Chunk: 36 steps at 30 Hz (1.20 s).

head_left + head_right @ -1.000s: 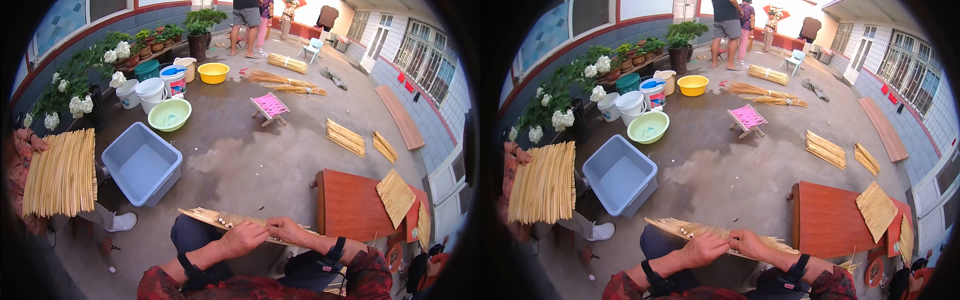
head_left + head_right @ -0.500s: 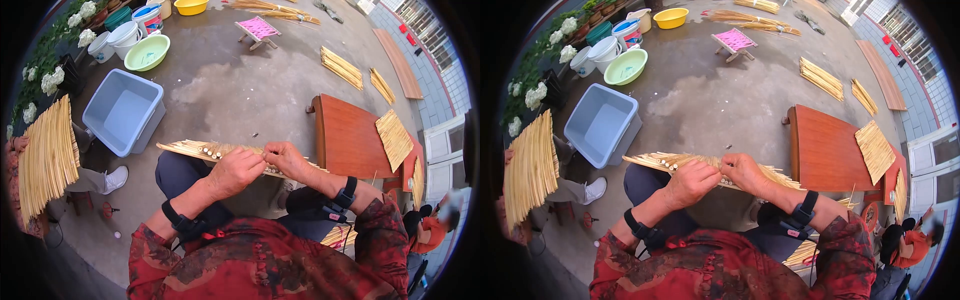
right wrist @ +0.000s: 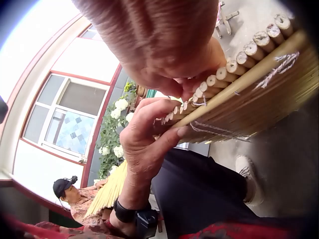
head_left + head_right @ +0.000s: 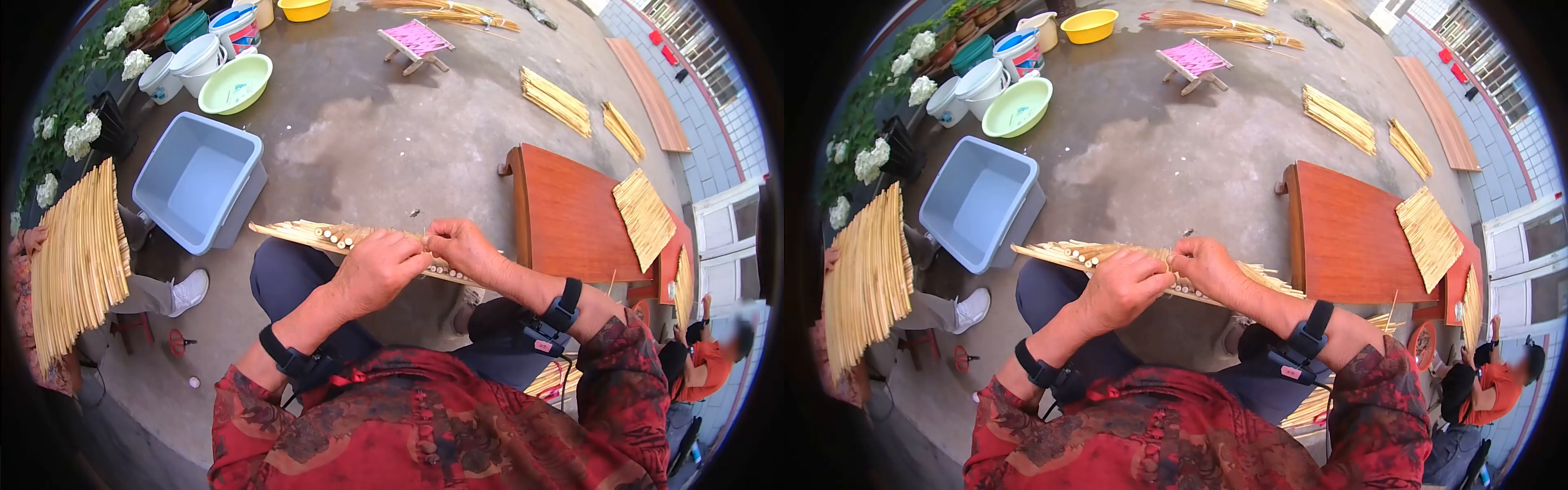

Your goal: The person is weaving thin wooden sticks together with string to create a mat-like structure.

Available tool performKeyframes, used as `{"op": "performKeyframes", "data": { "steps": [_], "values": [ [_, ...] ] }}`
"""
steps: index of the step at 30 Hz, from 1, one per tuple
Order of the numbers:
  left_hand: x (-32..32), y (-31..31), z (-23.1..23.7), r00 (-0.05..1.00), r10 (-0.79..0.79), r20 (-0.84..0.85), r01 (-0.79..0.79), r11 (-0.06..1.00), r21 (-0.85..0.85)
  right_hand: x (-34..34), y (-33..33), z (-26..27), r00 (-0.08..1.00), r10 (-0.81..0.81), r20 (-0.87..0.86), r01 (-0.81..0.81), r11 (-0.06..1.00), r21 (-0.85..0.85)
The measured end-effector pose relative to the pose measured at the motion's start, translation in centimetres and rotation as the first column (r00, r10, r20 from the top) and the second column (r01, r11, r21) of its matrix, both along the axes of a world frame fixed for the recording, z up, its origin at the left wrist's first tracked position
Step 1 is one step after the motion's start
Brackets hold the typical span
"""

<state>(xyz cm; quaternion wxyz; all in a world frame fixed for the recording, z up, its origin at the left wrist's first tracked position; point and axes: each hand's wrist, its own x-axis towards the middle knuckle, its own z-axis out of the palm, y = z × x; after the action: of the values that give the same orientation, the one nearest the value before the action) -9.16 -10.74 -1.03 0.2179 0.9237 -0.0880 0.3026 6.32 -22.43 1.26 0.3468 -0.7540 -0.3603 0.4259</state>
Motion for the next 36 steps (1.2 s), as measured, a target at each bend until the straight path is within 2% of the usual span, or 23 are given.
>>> {"op": "performKeyframes", "data": {
  "steps": [2,4,5,9,11,12,14,15,17,18,20,22,23,24,25,26,27,28,30,32,33,34,36],
  "values": [
    [-0.2,-0.4,-0.1,1.0,-0.007,-0.024,0.007,1.0,0.005,-0.2,-0.1,-0.1,1.0,0.02,-0.01,-0.02,1.0,-0.016],
    [-0.1,-0.3,-0.1,0.999,-0.017,-0.044,0.018,1.0,0.011,-0.5,-0.5,-0.9,0.99,0.035,0.14,-0.045,0.997,0.067],
    [-0.2,-0.1,0.0,0.998,-0.015,-0.058,0.016,1.0,0.022,-0.6,-0.4,-1.2,0.99,0.038,0.135,-0.046,0.997,0.061],
    [-0.5,-1.0,-0.1,0.989,-0.109,-0.103,0.111,0.994,0.013,3.0,2.3,-1.9,0.984,-0.172,0.042,0.16,0.964,0.211],
    [-0.9,-0.2,0.1,0.988,-0.102,-0.115,0.102,0.995,-0.005,5.3,5.4,4.0,0.925,-0.338,-0.175,0.371,0.902,0.22],
    [-0.8,0.2,0.1,0.993,-0.065,-0.099,0.067,0.998,0.01,5.4,4.8,4.7,0.924,-0.345,-0.166,0.375,0.902,0.215],
    [-0.9,1.5,0.2,0.993,-0.012,-0.121,0.018,0.998,0.054,5.3,6.0,6.1,0.873,-0.309,-0.377,0.43,0.852,0.299],
    [-0.8,1.9,0.2,0.994,0.007,-0.112,0.0,0.998,0.062,4.7,6.4,6.8,0.882,-0.29,-0.372,0.413,0.857,0.309],
    [-0.5,1.5,-0.1,0.988,-0.066,-0.136,0.07,0.997,0.021,2.9,5.3,7.1,0.691,-0.284,-0.664,0.522,0.832,0.188],
    [-0.3,1.7,-0.1,0.988,-0.069,-0.136,0.072,0.997,0.019,2.8,4.9,7.2,0.691,-0.287,-0.664,0.525,0.831,0.187],
    [-0.3,2.3,0.1,0.996,-0.017,-0.091,0.021,0.999,0.033,3.4,4.2,7.6,0.762,-0.101,-0.64,0.287,0.938,0.193],
    [-0.8,3.1,0.0,0.996,-0.009,-0.086,0.011,1.0,0.015,7.1,3.9,8.1,0.906,-0.104,-0.41,0.178,0.973,0.146],
    [-1.1,3.5,0.0,0.997,-0.006,-0.083,0.006,1.0,-0.005,10.5,3.8,8.7,0.944,-0.207,-0.256,0.266,0.937,0.225],
    [-1.3,4.0,0.0,0.997,0.009,-0.081,-0.009,1.0,-0.008,15.4,4.0,10.3,0.94,-0.298,-0.168,0.342,0.841,0.419],
    [-1.5,4.4,0.0,0.997,-0.013,-0.082,0.011,1.0,-0.021,20.8,3.7,13.1,0.899,-0.368,-0.239,0.435,0.674,0.597],
    [-1.7,4.6,0.0,0.996,-0.034,-0.083,0.031,0.999,-0.034,25.6,2.4,15.7,0.803,-0.484,-0.348,0.571,0.455,0.683],
    [-1.8,4.7,-0.1,0.996,-0.017,-0.082,0.014,0.999,-0.033,28.4,0.9,17.1,0.683,-0.641,-0.35,0.629,0.272,0.729],
    [-1.5,4.7,-0.2,0.996,-0.036,-0.08,0.034,0.999,-0.033,30.6,-0.4,16.9,0.635,-0.717,-0.289,0.614,0.241,0.751],
    [-0.7,4.8,-0.1,0.996,-0.065,-0.068,0.063,0.998,-0.031,25.9,0.4,14.2,0.739,-0.654,-0.162,0.581,0.496,0.646],
    [-0.4,5.0,-0.2,0.997,-0.048,-0.053,0.049,0.999,0.002,15.8,2.1,10.3,0.902,-0.415,-0.115,0.427,0.829,0.361],
    [-0.4,5.1,-0.2,0.998,-0.04,-0.052,0.04,0.999,0.006,12.6,2.1,7.8,0.942,-0.214,-0.259,0.267,0.944,0.193],
    [-0.5,4.9,-0.2,0.997,-0.001,-0.073,0.005,0.999,0.049,8.6,2.3,6.3,0.943,-0.141,-0.301,0.17,0.983,0.07],
    [-0.9,4.3,-0.5,0.994,0.039,-0.103,-0.03,0.996,0.086,3.8,2.2,3.8,0.944,0.078,-0.321,-0.072,0.997,0.031]
  ]
}}
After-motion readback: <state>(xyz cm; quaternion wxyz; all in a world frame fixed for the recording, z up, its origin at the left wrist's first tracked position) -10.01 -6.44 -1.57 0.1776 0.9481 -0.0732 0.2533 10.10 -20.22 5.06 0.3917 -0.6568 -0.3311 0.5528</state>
